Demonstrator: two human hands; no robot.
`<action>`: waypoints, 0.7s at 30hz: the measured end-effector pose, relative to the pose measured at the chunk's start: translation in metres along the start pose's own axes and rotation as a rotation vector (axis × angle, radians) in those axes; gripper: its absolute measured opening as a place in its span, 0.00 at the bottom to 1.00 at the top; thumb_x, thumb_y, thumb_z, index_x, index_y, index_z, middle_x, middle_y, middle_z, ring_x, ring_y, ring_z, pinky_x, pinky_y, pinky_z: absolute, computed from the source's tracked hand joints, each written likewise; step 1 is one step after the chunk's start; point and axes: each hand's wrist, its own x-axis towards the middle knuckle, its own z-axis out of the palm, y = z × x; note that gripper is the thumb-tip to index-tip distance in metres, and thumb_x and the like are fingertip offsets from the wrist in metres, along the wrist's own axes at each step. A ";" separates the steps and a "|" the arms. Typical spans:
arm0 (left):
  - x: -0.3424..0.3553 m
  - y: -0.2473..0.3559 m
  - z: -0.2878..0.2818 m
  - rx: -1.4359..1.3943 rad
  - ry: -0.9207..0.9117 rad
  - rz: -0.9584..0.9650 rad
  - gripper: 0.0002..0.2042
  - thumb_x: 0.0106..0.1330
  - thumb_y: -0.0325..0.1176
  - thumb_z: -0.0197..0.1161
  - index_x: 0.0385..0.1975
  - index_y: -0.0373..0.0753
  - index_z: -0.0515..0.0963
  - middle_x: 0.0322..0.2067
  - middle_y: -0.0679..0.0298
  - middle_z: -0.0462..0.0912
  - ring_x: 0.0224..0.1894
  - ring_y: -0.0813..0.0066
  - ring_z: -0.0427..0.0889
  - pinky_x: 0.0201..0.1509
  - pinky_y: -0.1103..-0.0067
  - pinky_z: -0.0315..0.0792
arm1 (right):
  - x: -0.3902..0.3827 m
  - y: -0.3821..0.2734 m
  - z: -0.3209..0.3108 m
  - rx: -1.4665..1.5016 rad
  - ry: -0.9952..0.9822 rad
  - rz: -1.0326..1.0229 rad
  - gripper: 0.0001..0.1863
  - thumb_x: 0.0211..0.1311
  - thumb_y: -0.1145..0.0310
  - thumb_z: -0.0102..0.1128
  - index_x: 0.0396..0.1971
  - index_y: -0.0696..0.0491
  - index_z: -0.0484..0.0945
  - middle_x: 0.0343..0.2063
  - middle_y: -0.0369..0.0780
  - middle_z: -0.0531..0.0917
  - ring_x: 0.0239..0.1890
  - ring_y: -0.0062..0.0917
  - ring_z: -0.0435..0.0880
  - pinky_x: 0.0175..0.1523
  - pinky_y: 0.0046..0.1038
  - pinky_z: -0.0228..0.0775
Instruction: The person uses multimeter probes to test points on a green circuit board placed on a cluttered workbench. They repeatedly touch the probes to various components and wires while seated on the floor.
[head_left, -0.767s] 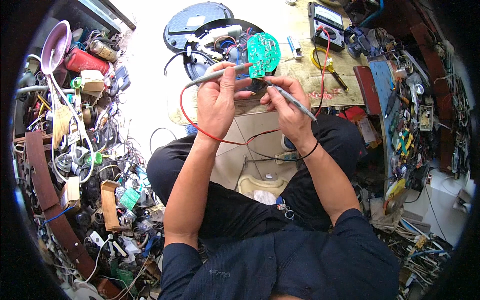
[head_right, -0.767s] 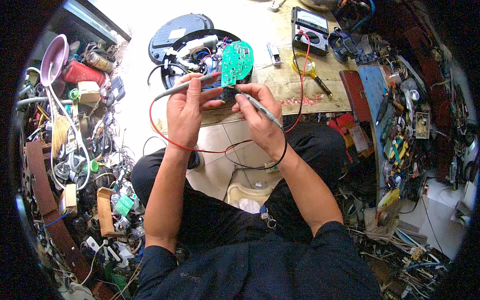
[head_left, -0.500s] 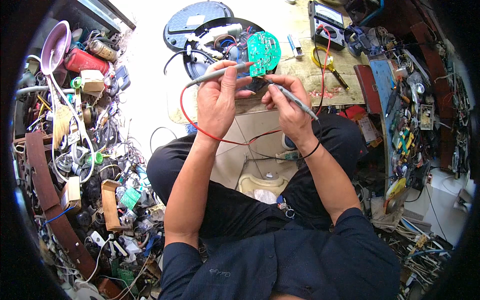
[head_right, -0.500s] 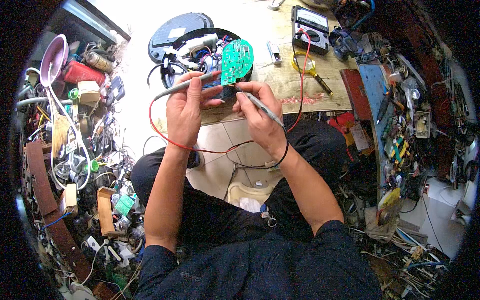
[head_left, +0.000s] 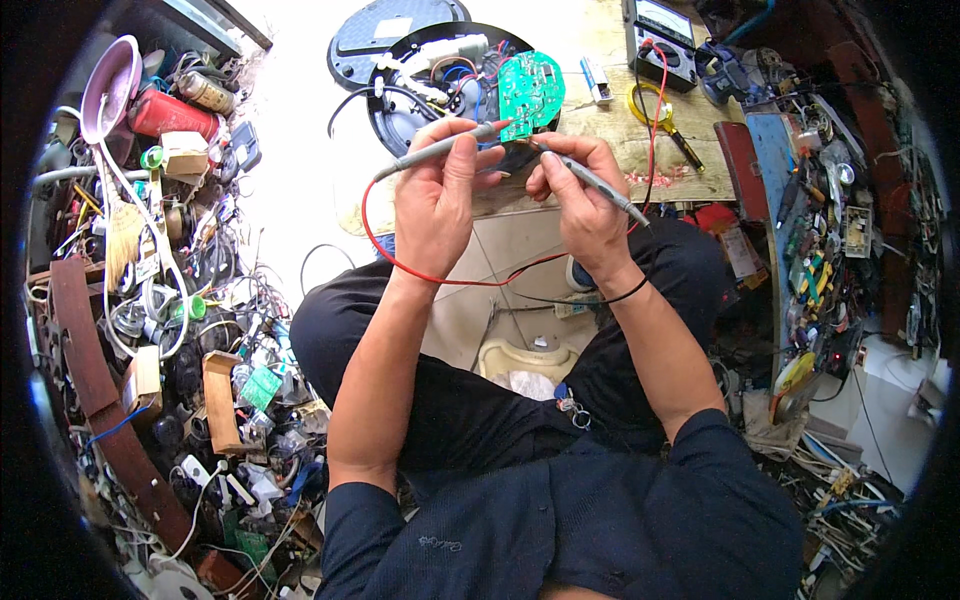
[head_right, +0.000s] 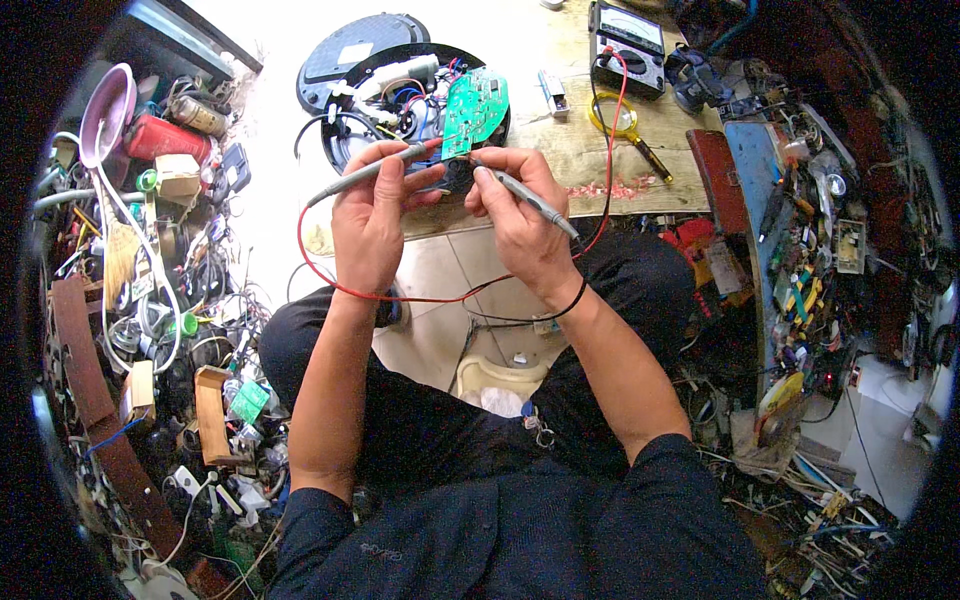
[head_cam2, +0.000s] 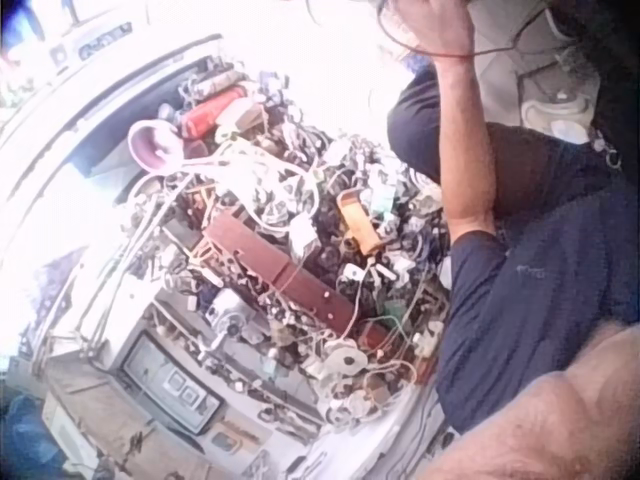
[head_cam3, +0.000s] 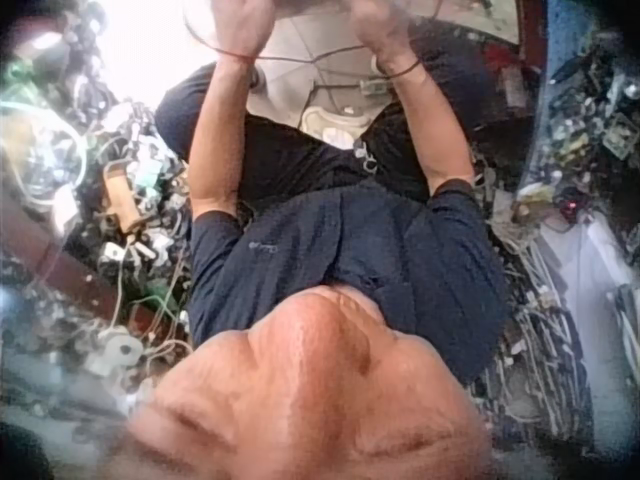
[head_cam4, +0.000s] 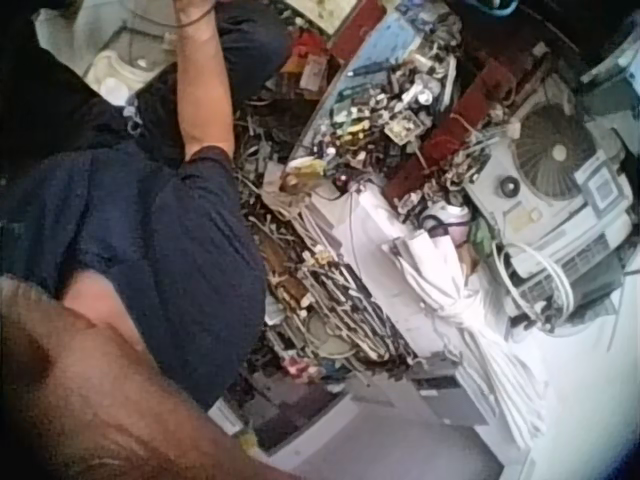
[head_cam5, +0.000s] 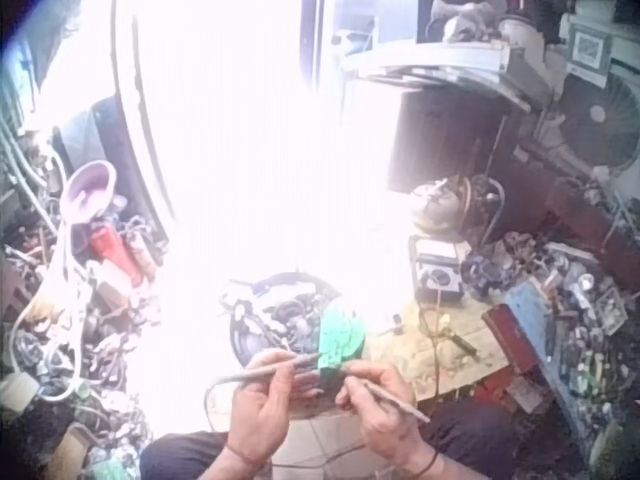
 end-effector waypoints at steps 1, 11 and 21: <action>-0.004 -0.001 0.000 0.028 -0.001 0.042 0.15 0.87 0.39 0.52 0.61 0.34 0.72 0.60 0.47 0.85 0.54 0.63 0.90 0.55 0.75 0.86 | 0.000 0.000 0.000 0.000 0.000 0.000 0.08 0.79 0.74 0.59 0.53 0.59 0.78 0.31 0.37 0.86 0.33 0.17 0.85 0.40 0.22 0.80; -0.033 -0.018 -0.008 0.311 -0.039 0.294 0.12 0.84 0.28 0.55 0.61 0.32 0.74 0.59 0.49 0.85 0.59 0.67 0.86 0.62 0.74 0.80 | 0.001 0.001 -0.002 -0.007 0.006 0.024 0.08 0.78 0.73 0.61 0.51 0.59 0.79 0.29 0.36 0.85 0.30 0.16 0.83 0.37 0.21 0.78; -0.030 -0.012 -0.001 0.487 0.039 0.406 0.11 0.77 0.22 0.63 0.56 0.33 0.80 0.52 0.52 0.91 0.50 0.68 0.91 0.53 0.74 0.83 | 0.001 -0.002 0.000 0.007 0.012 0.039 0.08 0.78 0.74 0.61 0.50 0.59 0.79 0.29 0.36 0.85 0.30 0.15 0.83 0.36 0.21 0.78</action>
